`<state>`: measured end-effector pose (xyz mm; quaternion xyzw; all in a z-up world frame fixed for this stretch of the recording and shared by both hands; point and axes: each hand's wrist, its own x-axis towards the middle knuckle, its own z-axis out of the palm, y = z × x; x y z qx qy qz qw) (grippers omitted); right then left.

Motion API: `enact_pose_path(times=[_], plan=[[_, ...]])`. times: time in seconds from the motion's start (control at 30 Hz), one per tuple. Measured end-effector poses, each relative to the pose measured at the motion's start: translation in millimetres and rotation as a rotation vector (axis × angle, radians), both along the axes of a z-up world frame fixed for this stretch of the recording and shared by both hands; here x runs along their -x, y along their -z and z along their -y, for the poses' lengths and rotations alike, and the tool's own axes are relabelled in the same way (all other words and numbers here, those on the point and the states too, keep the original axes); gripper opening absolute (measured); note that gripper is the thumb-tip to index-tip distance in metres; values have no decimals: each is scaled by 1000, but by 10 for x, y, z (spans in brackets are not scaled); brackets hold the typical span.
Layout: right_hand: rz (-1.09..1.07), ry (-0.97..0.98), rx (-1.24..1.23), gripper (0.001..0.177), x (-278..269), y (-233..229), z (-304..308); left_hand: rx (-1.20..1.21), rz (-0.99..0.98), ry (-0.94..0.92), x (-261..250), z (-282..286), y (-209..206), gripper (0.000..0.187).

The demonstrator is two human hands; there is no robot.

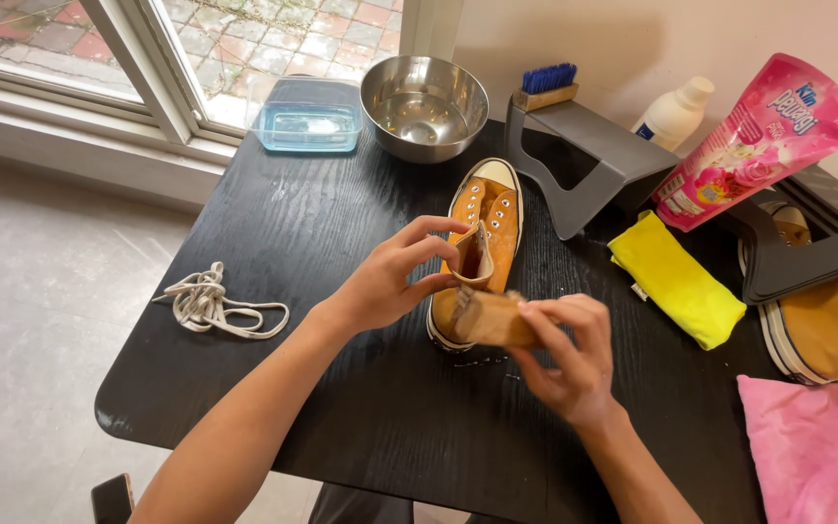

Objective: Cleaning the tongue and interior of a yellow high-top sneaker using a wooden-handled brush.

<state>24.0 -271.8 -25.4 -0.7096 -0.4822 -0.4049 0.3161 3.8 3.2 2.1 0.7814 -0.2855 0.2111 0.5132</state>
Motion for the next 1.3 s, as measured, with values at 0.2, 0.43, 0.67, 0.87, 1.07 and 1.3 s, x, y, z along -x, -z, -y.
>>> enact_pose_path(times=[0.2,0.43,0.67,0.87,1.07,1.3], plan=[[10,-135,204,31,244,-95,-203,-28,5,-36,17,11,-41,14],[-60,-35,1,45,33,5,-17,1,-6,-1,17,5,-63,17],[-58,-86,76,40,65,18,-30,-24,-2,-29,14,6,-33,16],[-70,-61,167,40,130,-36,55,-51,45,-14,-29,-31,45,12],[-27,-13,255,39,201,-96,109,-111,133,-33,-22,-55,55,10],[-11,-61,368,36,269,-84,120,-194,309,-132,-68,-55,103,14]])
